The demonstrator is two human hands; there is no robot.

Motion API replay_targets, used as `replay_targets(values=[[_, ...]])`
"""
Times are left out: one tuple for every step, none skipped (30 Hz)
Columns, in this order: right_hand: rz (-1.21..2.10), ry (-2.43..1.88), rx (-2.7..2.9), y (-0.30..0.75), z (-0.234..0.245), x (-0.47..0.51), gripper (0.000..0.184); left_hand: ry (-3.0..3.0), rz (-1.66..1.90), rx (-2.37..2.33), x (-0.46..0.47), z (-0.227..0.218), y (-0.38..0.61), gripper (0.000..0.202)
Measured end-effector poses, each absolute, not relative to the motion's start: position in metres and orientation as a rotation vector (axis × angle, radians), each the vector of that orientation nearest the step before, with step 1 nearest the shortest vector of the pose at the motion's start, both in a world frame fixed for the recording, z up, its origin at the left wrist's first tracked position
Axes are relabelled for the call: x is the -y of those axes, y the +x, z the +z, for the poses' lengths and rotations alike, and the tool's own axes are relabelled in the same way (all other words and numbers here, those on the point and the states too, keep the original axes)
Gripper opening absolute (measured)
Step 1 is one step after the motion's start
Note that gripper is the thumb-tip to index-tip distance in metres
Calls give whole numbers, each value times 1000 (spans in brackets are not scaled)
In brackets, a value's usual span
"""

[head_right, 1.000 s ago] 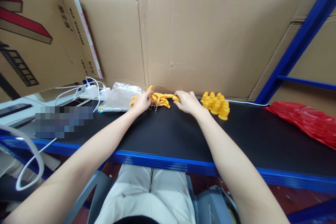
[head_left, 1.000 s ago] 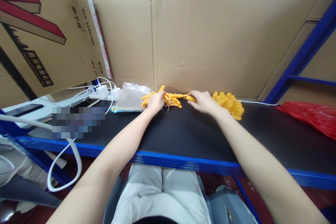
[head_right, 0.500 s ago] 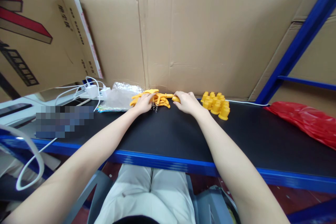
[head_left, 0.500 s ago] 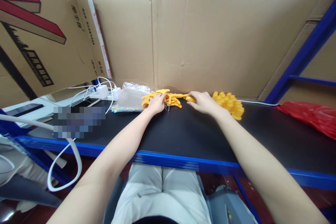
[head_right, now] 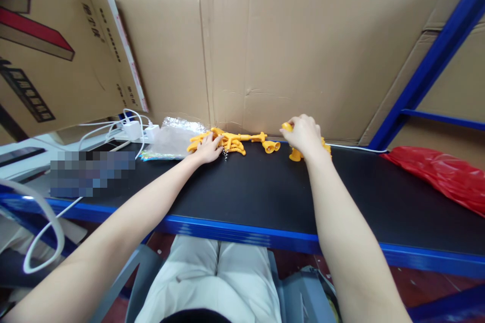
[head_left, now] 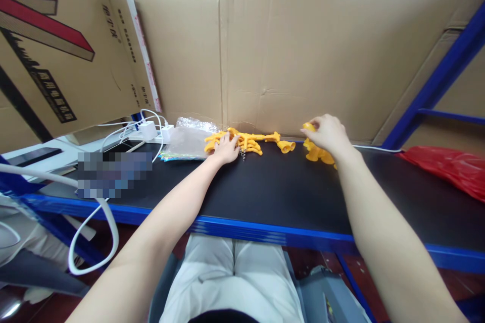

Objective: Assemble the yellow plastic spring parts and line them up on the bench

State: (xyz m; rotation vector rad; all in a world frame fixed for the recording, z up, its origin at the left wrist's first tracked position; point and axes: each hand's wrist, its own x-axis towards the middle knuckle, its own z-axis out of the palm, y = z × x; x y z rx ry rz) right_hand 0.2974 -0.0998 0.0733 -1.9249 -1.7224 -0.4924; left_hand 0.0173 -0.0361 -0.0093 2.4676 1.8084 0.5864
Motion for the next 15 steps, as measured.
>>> replay_targets(values=[[-438,-2001,1681,303,74,100,35,2468,582,-1806,36,-9,18,52],[-380,-2068,1646,309,75,99,36,2472,582,-1800,36,-9,18,52],[-328,-2124,1618,313,75,99,36,2479,587,-1794,36,-9,18,52],[-286,-2172,1599,318,75,97,37,2482,597,-1792,36,-9,18,52],[-255,-2215,1589,322,73,96,36,2482,612,-1788,37,-8,18,52],[-237,-2254,1585,325,71,94,35,2479,631,-1785,37,-8,18,53],[-228,-2291,1590,328,69,91,34,2472,650,-1780,38,-7,18,53],[-223,-2328,1598,330,66,89,34,2465,668,-1773,39,-7,18,54],[-223,-2363,1605,333,62,86,34,2458,681,-1766,39,-6,18,54],[-229,-2393,1612,335,58,83,35,2454,688,-1760,39,-6,18,54],[-239,-2415,1622,338,54,80,35,2452,692,-1759,39,-5,18,54],[-250,-2427,1633,340,51,78,34,2451,695,-1760,39,-5,18,54],[-263,-2433,1647,343,48,75,33,2450,702,-1764,39,-5,18,54],[-276,-2435,1660,345,45,73,31,2446,716,-1769,39,-5,18,54],[-283,-2437,1672,348,44,72,29,2439,736,-1775,39,-5,18,54]])
